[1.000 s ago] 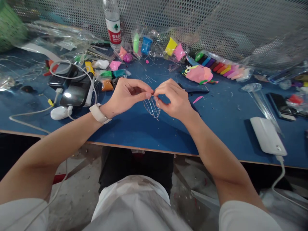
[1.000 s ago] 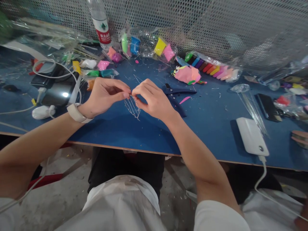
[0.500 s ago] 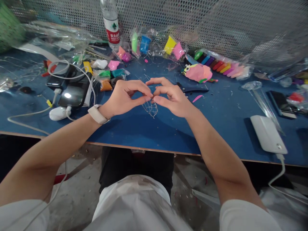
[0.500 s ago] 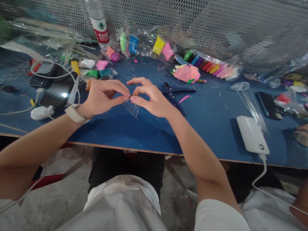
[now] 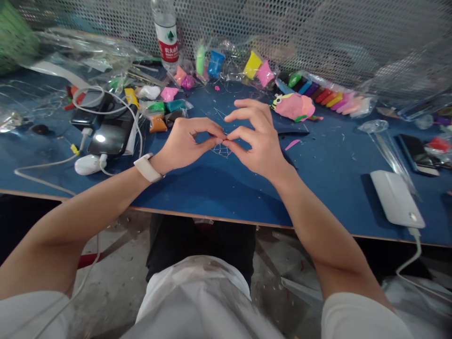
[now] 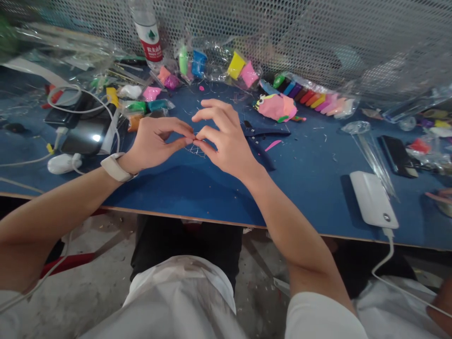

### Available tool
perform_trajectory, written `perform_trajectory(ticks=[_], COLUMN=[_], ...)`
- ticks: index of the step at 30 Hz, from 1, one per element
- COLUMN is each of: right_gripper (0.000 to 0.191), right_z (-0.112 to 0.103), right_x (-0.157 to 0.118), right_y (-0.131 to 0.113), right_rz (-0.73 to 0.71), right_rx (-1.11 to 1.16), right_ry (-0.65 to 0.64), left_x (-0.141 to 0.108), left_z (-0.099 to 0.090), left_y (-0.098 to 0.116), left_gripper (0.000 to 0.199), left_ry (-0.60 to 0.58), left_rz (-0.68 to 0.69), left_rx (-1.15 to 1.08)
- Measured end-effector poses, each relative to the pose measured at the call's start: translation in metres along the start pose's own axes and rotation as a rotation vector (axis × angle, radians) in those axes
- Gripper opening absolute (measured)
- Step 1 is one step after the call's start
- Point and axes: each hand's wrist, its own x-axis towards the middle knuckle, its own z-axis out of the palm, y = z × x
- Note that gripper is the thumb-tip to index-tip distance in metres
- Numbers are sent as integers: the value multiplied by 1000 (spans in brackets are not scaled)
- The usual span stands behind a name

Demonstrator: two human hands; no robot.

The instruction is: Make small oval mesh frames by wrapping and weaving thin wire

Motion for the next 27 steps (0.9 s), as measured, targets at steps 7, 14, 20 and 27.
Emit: perform_trajectory(ticks=[7, 14, 20, 27], right_gripper=[19, 40, 44, 41], right_z=[3, -3, -3, -6], right_x=[-2, 1, 2, 3], right_y=[-6, 4, 17, 19], right_rz=[-5, 51, 37, 101], right_rx=[-41, 99, 226, 315], right_ry=[41, 41, -42, -112], left_x=[0, -1, -2, -4], left_z=[-2, -6, -8, -8], left_y=[2, -2, -18, -18], left_gripper=[22, 19, 16, 20], left_ry=[36, 68, 23, -60], left_rz=[61, 383, 505, 354], left_rx=[77, 236, 332, 411])
